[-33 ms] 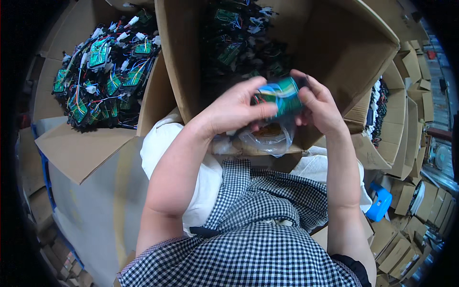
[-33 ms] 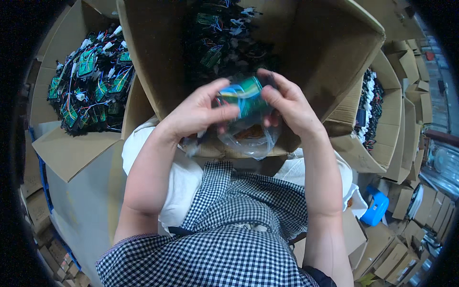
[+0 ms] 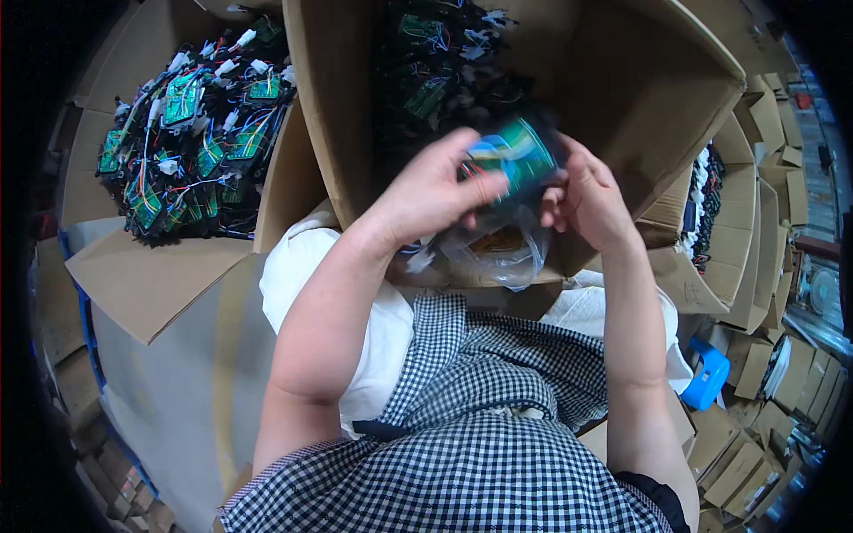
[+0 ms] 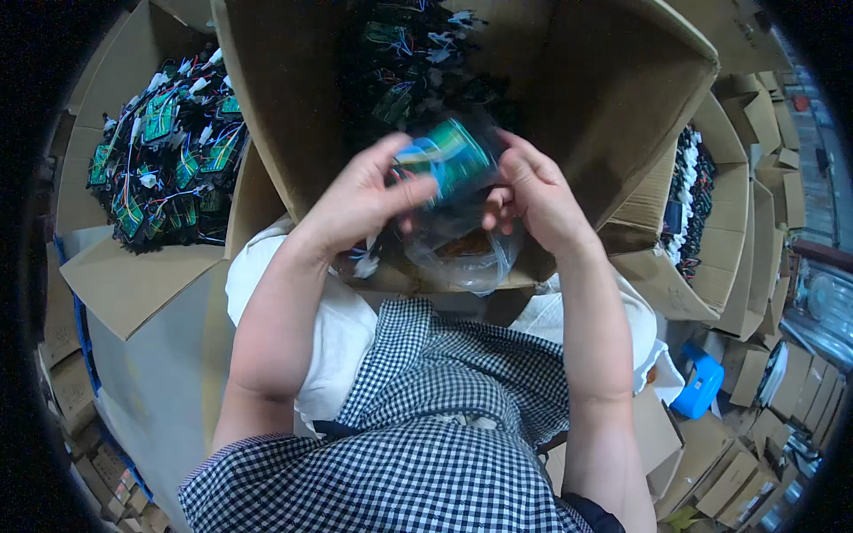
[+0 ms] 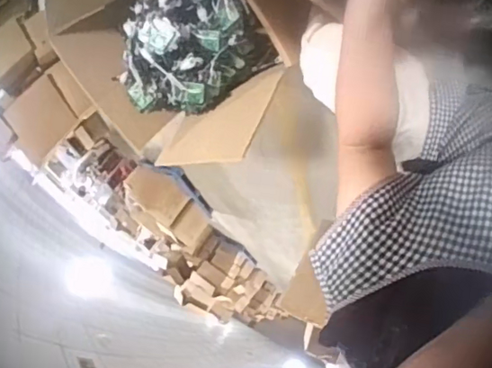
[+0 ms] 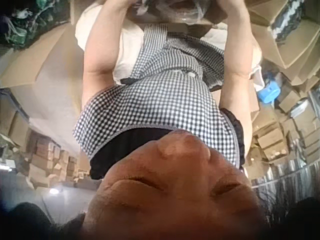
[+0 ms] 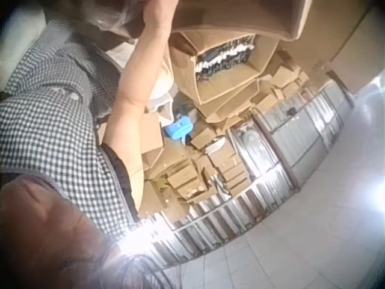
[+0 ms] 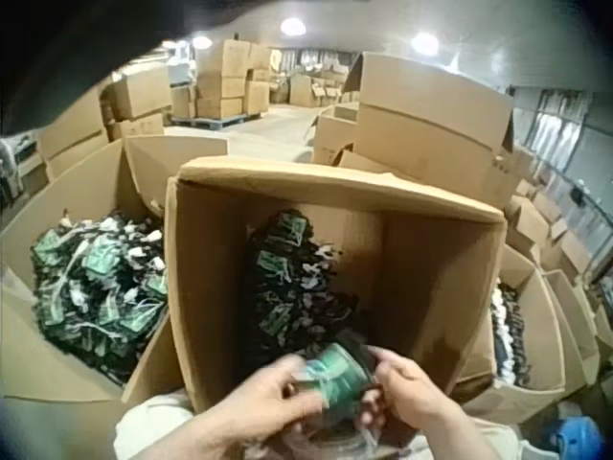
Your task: The recorder is seen sorting and placing small electronic components into plastic bags and then into cardboard boxes in a warehouse or factory setting.
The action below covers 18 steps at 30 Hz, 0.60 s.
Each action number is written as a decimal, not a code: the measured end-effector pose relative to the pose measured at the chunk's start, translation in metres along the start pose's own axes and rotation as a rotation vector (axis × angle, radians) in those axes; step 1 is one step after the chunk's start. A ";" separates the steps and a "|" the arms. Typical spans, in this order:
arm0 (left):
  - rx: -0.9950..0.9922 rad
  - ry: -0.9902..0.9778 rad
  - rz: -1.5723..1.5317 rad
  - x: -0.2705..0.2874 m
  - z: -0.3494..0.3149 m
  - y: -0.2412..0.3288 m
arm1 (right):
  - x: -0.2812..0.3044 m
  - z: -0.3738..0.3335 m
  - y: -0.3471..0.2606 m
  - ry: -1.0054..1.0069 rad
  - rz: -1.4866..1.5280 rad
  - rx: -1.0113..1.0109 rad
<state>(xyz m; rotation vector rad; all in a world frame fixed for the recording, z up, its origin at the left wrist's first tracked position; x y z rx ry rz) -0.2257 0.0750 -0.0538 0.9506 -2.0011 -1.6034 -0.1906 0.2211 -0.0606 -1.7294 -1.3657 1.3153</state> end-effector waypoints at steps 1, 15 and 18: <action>0.013 0.119 -0.060 0.016 0.000 -0.002 | 0.006 0.004 0.017 0.049 0.049 -0.072; 0.041 0.280 -0.139 0.041 0.006 0.003 | 0.066 -0.004 0.150 0.283 -1.451 -0.051; 0.033 0.262 -0.203 0.037 0.009 0.002 | 0.076 -0.006 0.133 0.311 -0.824 0.117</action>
Point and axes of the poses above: each hand's wrist, its own z-axis towards the middle knuckle, its own x-axis out of the back of the hand, y = z × x, the point moved 10 cm from there along z, towards the middle knuckle, and after that the axes turned 4 degrees about z, right-handed, at the moved point
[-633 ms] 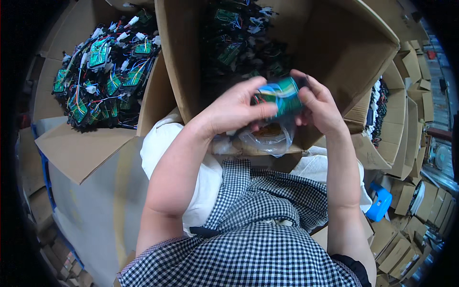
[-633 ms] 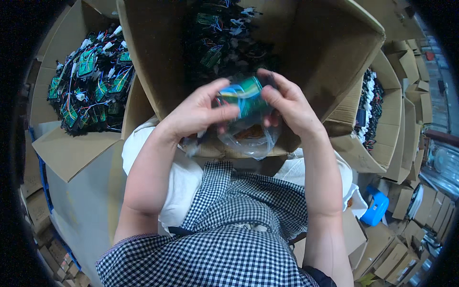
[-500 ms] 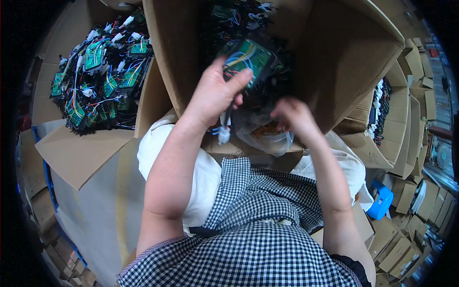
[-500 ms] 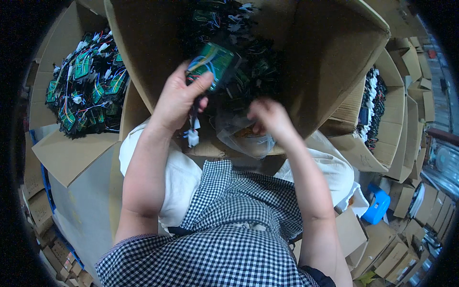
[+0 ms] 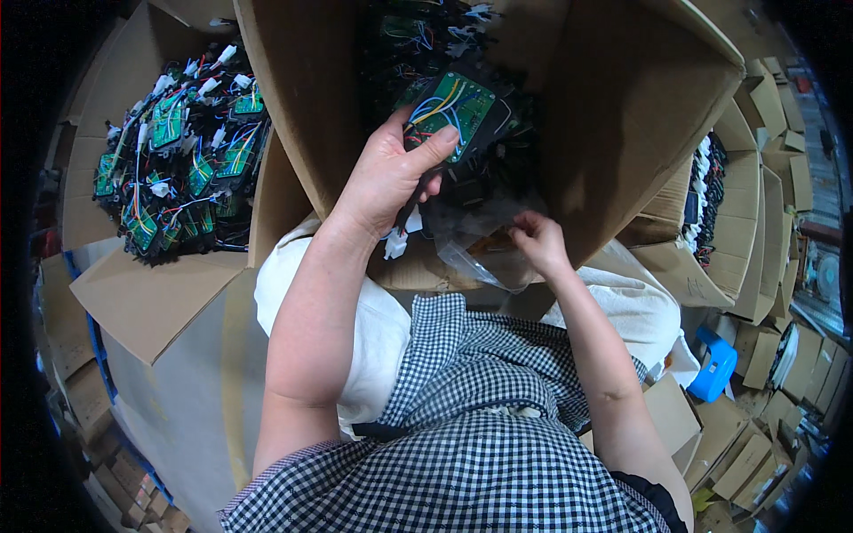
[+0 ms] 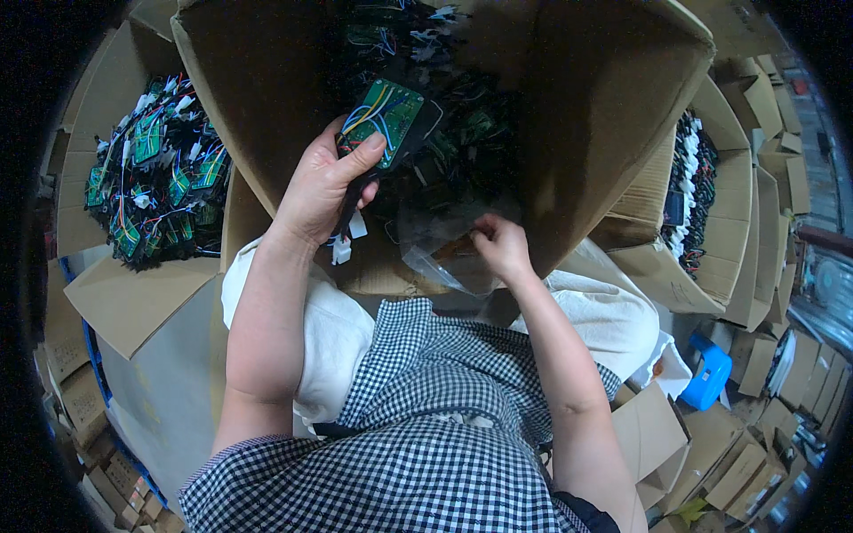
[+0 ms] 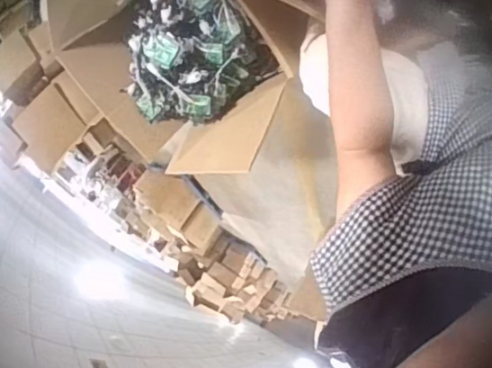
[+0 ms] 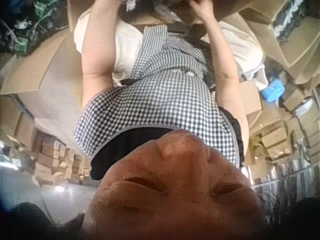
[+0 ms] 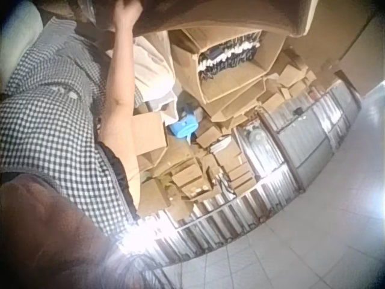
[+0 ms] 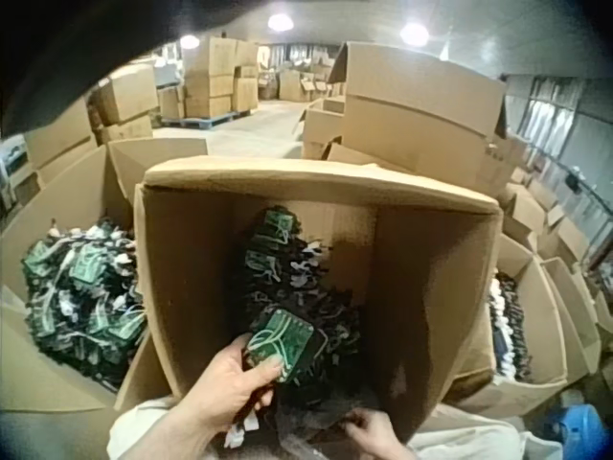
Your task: The recorder is seen sorting and placing small electronic components into plastic bags and then into cardboard boxes in a warehouse or factory setting.
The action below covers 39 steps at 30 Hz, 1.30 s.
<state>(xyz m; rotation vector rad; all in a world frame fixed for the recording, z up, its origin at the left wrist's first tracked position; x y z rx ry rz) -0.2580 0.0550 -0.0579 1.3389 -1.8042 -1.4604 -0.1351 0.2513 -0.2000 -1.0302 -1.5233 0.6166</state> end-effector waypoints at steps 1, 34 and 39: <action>-0.008 -0.008 0.000 -0.003 0.000 0.001 | 0.002 -0.004 0.021 -0.015 0.425 -0.246; 0.170 -0.289 -0.344 -0.051 -0.013 -0.039 | 0.036 -0.044 -0.062 0.183 1.113 -0.031; 0.161 -0.287 -0.449 -0.053 -0.012 -0.031 | 0.023 -0.045 -0.034 -0.017 0.066 -0.194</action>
Point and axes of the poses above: each hand's wrist, its own z-axis towards the middle knuckle, its own x-axis out of the back of the hand, y = z × x, the point moved 10 cm from there along z, towards the middle knuckle, and after that the axes turned 4 degrees about z, right-handed, at the moved point
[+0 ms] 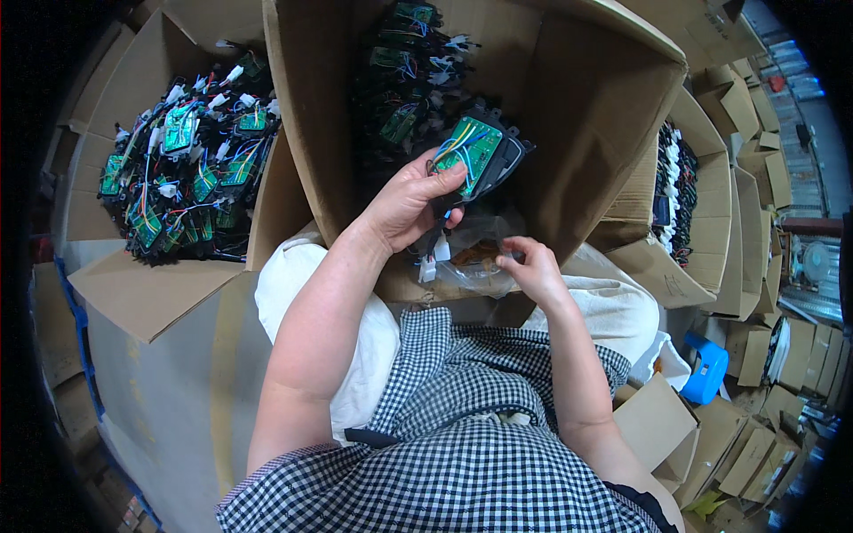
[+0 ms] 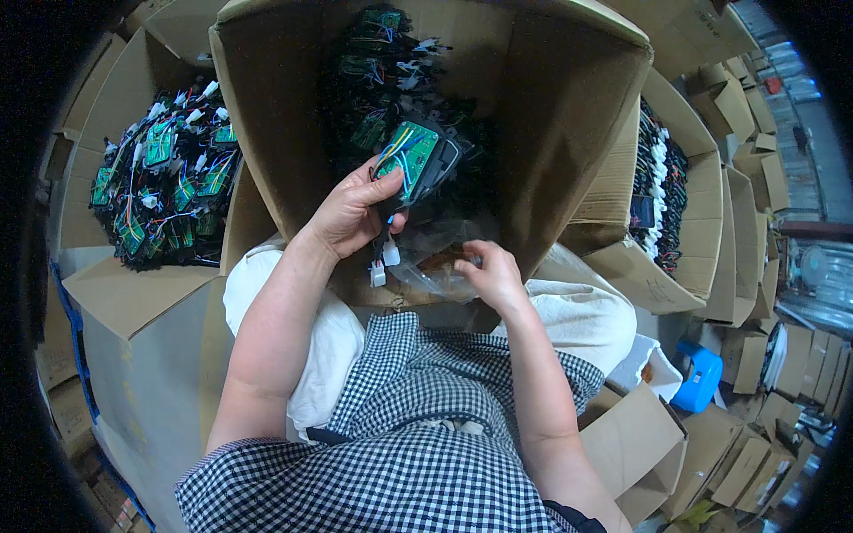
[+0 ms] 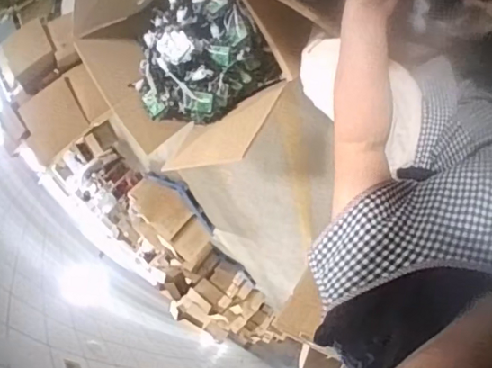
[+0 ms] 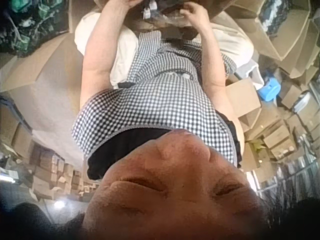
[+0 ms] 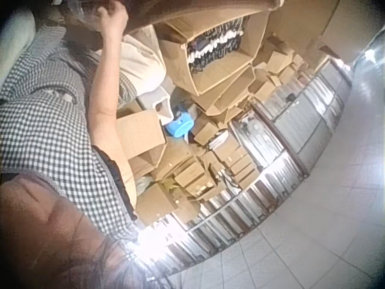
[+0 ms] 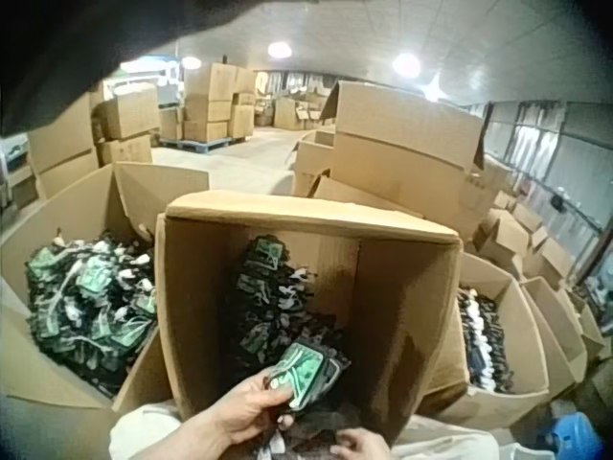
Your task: The recorder is seen sorting and placing small electronic components into plastic bags and then into cardboard boxes in a warehouse or factory setting.
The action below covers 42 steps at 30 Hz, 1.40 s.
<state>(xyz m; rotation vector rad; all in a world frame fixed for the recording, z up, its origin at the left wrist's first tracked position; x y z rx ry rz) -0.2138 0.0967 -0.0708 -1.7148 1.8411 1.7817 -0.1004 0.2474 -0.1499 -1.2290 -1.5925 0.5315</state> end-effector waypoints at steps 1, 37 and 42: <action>0.004 -0.014 -0.018 -0.004 0.000 0.000 | 0.005 0.001 -0.009 0.073 -0.179 0.128; -0.479 -0.419 1.566 -0.060 -0.023 -0.028 | -0.002 0.067 -0.092 -0.325 0.224 -0.006; -0.256 -0.093 0.463 -0.023 -0.013 0.016 | 0.053 0.052 -0.058 -0.092 1.056 0.151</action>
Point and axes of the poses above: each hand's wrist, its own z-axis towards the middle knuckle, its own x-axis out of the back of the hand, y = z × x, the point moved 10 cm from there along z, towards the middle knuckle, and after that the axes turned 4 degrees about z, right-handed, at the moved point
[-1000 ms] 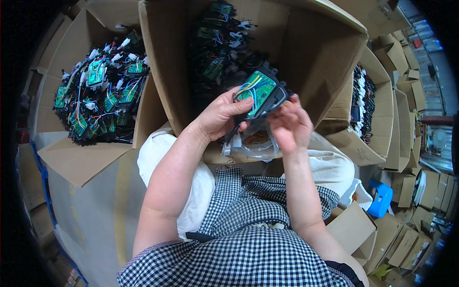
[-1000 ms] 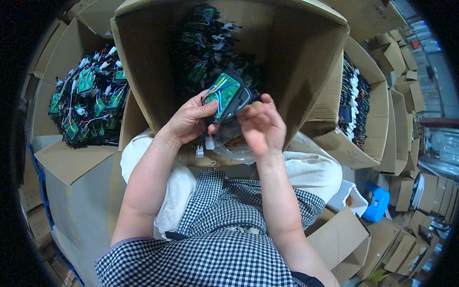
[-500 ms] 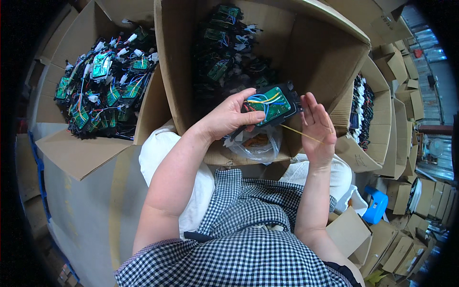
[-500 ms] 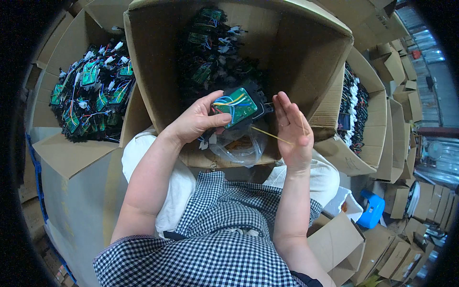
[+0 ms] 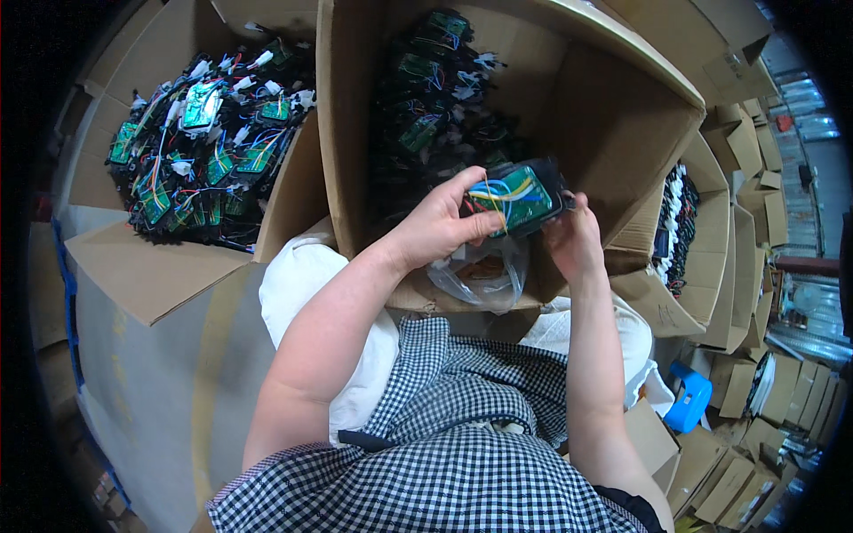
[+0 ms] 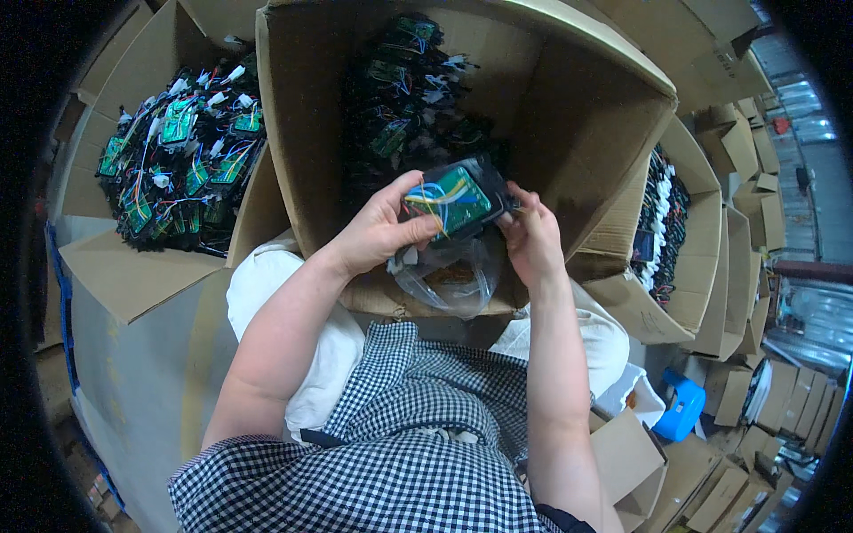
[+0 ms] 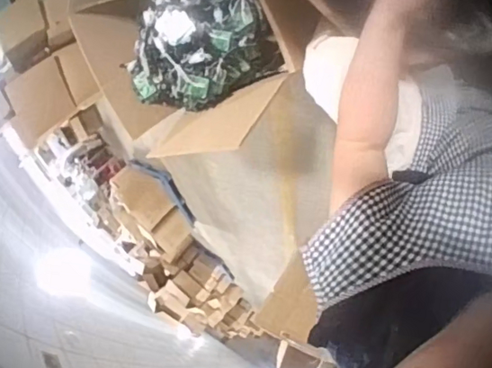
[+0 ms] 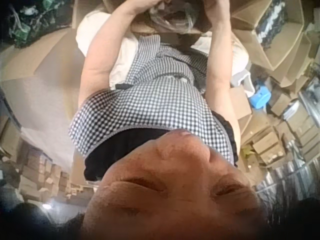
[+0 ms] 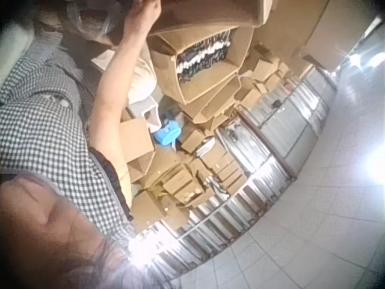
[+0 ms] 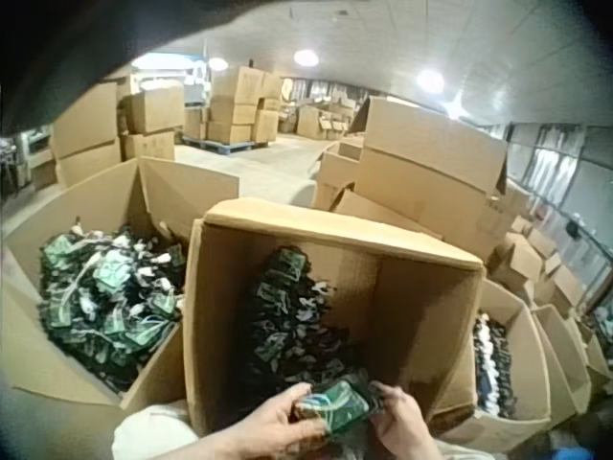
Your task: The recorder is seen sorting and placing small electronic components into plastic bags and then into cardboard boxes in a warehouse or factory setting.
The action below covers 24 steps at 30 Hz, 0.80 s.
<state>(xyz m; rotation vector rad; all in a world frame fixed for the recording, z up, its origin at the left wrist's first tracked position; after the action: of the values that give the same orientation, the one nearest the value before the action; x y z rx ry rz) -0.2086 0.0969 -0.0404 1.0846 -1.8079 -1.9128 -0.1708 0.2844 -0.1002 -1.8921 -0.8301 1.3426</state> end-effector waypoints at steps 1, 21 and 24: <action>0.043 0.066 -0.095 0.007 0.000 -0.004 | -0.019 -0.006 -0.008 -0.129 0.051 0.101; -0.966 0.168 -0.781 0.144 -0.098 0.147 | 0.080 -0.044 0.011 0.386 -0.075 -0.111; -0.874 -0.085 -0.806 0.110 -0.077 0.134 | 0.070 -0.026 0.031 0.375 -0.161 -0.157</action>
<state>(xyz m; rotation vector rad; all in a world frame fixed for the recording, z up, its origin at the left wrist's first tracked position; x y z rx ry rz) -0.2670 -0.0551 0.0574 1.4559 -0.3426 -2.7641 -0.1233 0.3182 -0.1563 -2.0625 -0.8893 0.8111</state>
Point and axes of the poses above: each hand's wrist, its own z-axis towards the middle knuckle, its own x-axis out of the back of the hand, y = z × x, the point moved 10 cm from there along z, towards the middle knuckle, and after that the axes turned 4 degrees about z, right-handed, at the moved point
